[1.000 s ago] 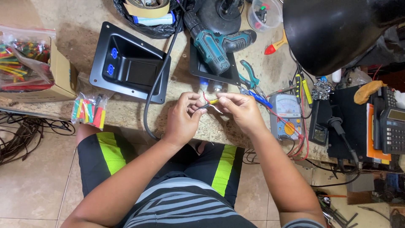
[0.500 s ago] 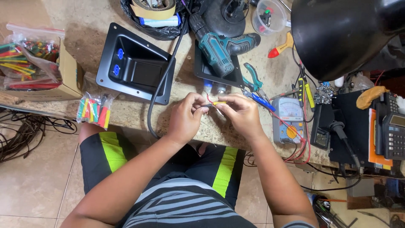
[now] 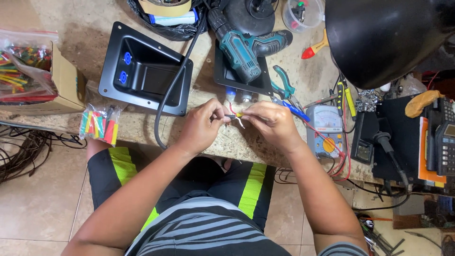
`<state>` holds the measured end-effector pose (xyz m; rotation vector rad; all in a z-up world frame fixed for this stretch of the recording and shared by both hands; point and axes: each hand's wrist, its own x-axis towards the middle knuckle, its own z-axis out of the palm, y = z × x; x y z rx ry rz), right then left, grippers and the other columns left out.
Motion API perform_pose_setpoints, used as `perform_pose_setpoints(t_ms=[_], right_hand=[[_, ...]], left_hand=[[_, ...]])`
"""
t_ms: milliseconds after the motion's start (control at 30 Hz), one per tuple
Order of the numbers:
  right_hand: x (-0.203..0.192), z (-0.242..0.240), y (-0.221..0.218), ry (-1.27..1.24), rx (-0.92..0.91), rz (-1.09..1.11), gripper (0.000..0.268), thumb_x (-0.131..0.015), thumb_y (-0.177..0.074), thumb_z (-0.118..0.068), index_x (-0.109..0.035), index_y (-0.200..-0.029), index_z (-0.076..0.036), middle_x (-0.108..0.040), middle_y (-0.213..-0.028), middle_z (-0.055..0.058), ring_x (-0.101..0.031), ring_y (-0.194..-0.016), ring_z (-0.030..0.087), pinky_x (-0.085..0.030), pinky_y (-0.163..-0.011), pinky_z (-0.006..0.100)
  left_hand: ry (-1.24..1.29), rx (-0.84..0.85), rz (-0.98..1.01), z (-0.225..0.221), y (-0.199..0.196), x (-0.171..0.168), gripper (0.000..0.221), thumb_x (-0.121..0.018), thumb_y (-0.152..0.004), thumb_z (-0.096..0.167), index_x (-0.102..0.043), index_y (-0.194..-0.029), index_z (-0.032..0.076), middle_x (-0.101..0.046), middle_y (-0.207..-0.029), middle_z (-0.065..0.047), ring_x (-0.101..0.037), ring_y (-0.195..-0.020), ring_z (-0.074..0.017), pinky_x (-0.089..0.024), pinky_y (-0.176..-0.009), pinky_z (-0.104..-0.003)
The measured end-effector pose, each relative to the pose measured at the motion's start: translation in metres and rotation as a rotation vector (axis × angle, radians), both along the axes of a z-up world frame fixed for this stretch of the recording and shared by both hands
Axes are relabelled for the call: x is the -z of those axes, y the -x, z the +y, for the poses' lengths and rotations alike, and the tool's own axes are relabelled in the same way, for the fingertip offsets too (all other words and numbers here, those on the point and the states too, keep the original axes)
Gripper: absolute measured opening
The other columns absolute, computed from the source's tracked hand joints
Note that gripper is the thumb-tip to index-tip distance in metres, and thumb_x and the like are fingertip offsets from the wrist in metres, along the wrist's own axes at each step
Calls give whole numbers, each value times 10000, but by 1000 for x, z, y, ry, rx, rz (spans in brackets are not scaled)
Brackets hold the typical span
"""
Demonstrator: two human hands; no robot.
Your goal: The person is repairing an electronic device by stripping wires, twisting them together, soldering connections, and moving a large electronic unit at a workbench.
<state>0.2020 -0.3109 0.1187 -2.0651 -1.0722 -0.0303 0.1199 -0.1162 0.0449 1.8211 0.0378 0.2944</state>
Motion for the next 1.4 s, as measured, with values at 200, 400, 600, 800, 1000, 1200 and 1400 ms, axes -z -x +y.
perform_pose_setpoints(t_ms=[200, 400, 600, 800, 1000, 1200, 1400], right_hand=[[25, 16, 35, -532, 337, 746, 578, -686, -956, 29, -457, -1480, -59, -763, -942, 141, -769, -804, 227, -682, -782, 348], [46, 24, 57, -684, 641, 892, 124, -676, -989, -72, -682, -1096, -10, -773, -912, 153, -785, -814, 236, -684, -729, 342], [55, 29, 58, -595, 602, 878, 153, -756, -942, -58, -765, -1067, 31, -762, -848, 162, -736, -722, 196, -687, -703, 377], [68, 11, 39, -356, 475, 618, 90, -764, -949, -109, -796, -970, -27, -752, -766, 110, -732, -660, 163, -661, -631, 342], [35, 22, 45, -179, 493, 418, 104, -743, -911, -41, -822, -902, -109, -772, -788, 70, -727, -779, 139, -605, -731, 338], [45, 29, 58, -491, 602, 923, 73, -718, -938, -29, -774, -949, 16, -755, -801, 127, -706, -732, 133, -669, -704, 309], [42, 26, 51, -462, 519, 826, 49, -741, -928, -25, -768, -913, 14, -739, -752, 88, -688, -692, 109, -660, -659, 316]], left_hand=[[317, 24, 217, -1, 1, -10, 164, -782, -863, 30, -633, -864, 99, -805, -953, -50, -704, -780, -88, -575, -711, -242], [479, 29, 288, -6, 1, -11, 186, -788, -865, 22, -648, -979, 63, -794, -1029, -103, -687, -816, -67, -600, -753, -217], [427, 52, 314, -10, 2, -18, 309, -832, -786, -9, -692, -1056, 42, -768, -986, -110, -735, -828, -94, -640, -752, -214], [-7, -21, 197, -11, 4, -42, 500, -867, -809, 355, -690, -1261, 236, -793, -885, -10, -747, -780, -118, -596, -657, -227], [-81, -106, 31, -23, -18, -16, 179, -852, -787, 200, -830, -964, 176, -687, -838, 5, -691, -674, -96, -593, -618, -215], [161, 98, 56, -4, -25, -16, 159, -864, -807, 82, -827, -959, 111, -711, -877, -93, -710, -788, -173, -649, -670, -268], [-136, 104, -118, -5, -19, -14, 78, -801, -879, 180, -811, -955, 165, -718, -896, -40, -722, -907, -254, -580, -828, -366]])
